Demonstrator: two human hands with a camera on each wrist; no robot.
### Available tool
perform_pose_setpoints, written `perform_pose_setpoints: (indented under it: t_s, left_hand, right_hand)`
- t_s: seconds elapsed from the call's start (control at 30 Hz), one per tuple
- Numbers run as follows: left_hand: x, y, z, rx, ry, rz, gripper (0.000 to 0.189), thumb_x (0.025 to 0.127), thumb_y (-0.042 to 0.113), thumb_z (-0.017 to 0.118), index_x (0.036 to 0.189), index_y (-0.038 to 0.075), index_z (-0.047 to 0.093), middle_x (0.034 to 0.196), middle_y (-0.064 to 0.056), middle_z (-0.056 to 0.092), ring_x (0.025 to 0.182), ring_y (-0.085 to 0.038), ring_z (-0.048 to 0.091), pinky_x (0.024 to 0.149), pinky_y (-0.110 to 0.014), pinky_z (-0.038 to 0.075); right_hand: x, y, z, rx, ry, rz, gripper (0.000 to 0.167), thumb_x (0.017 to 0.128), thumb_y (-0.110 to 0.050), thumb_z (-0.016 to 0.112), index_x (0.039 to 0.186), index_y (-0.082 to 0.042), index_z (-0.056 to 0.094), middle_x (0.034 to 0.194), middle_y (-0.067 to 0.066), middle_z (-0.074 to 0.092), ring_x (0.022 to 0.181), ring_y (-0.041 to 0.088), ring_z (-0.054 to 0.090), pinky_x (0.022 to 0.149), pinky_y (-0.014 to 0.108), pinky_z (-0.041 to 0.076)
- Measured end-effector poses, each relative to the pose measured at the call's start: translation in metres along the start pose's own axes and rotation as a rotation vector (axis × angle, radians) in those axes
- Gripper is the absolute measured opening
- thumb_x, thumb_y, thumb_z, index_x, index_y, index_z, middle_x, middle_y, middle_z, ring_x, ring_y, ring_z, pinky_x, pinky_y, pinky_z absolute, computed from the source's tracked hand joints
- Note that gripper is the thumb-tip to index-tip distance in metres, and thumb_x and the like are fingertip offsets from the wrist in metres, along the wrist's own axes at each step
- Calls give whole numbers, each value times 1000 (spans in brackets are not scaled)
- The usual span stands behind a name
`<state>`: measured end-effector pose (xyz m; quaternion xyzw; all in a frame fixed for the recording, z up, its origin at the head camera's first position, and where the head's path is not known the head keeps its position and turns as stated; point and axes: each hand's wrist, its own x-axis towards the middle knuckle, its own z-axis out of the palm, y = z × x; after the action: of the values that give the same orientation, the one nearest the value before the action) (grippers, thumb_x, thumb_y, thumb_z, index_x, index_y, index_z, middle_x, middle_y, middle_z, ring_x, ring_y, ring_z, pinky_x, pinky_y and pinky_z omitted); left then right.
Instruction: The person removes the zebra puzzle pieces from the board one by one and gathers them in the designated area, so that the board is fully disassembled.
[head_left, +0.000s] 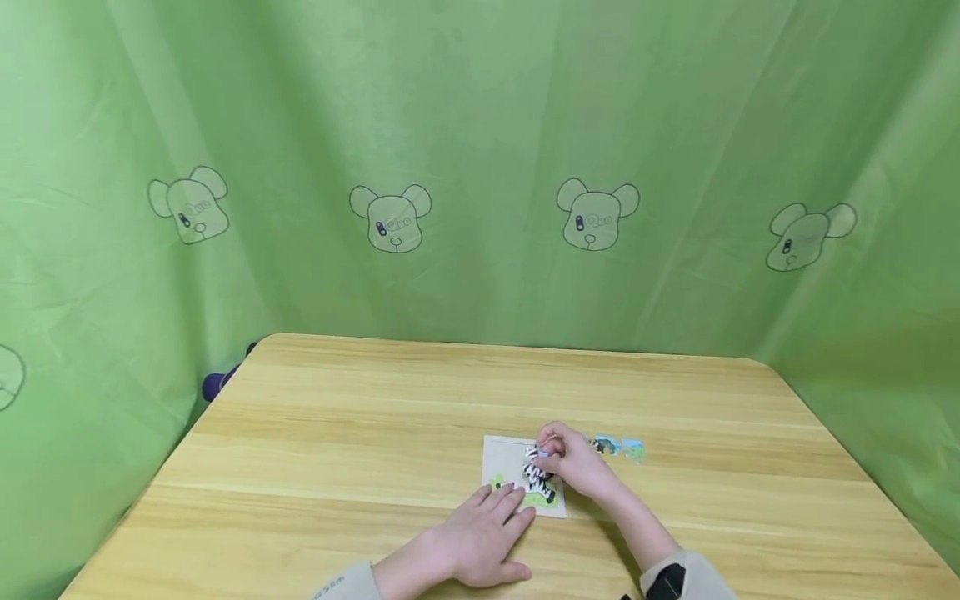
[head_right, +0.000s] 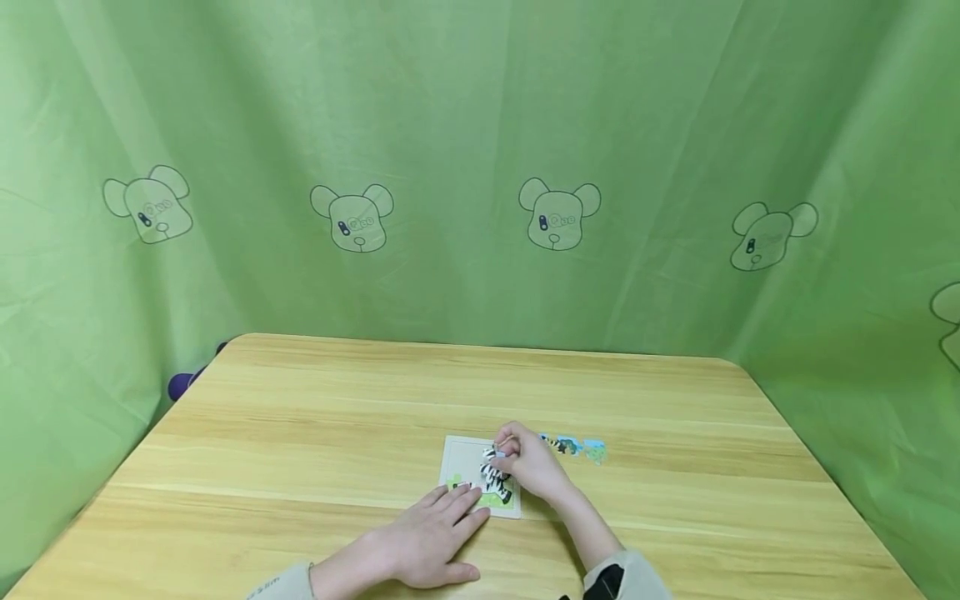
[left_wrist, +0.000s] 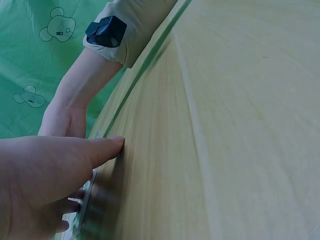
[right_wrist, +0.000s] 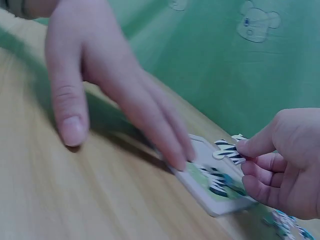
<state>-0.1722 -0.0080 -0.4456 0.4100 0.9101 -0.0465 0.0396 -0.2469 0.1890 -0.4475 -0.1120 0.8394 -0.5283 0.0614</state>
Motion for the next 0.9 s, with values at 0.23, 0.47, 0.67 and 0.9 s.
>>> perform_pose_setpoints:
  t_s: [0.23,0.47,0.67,0.9]
  left_hand:
    - [-1,1,0,-37,5,-8,73,89,62,39,145,16,31,151,-8,24,138,-22,20,110,-39,22]
    - [-2,0,0,-44,-1,-7,73,89,61,39,146,16,30,151,-8,22,139,-21,19,111,-38,21]
    - [-1,0,2,-62,0,-8,73,89,61,38,146,16,29,152,-8,21,139,-21,18,111,-38,21]
    - [-1,0,2,-74,-2,-6,74,89,62,37,146,17,28,152,-8,20,139,-21,18,111,-38,21]
  right_hand:
    - [-9,13,-30,54,32,68,29,79,-1,66,101,3,49,75,5,57,60,16,51,49,24,46]
    - [-22,28,-62,67,35,116,30,80,1,63,104,6,46,78,7,57,64,16,53,54,25,47]
    - [-29,37,-80,6,40,131,32,81,0,64,106,7,47,77,7,56,64,15,50,53,24,45]
    - [-31,44,-85,-77,43,143,29,80,-1,65,104,6,50,75,6,54,61,15,49,50,25,45]
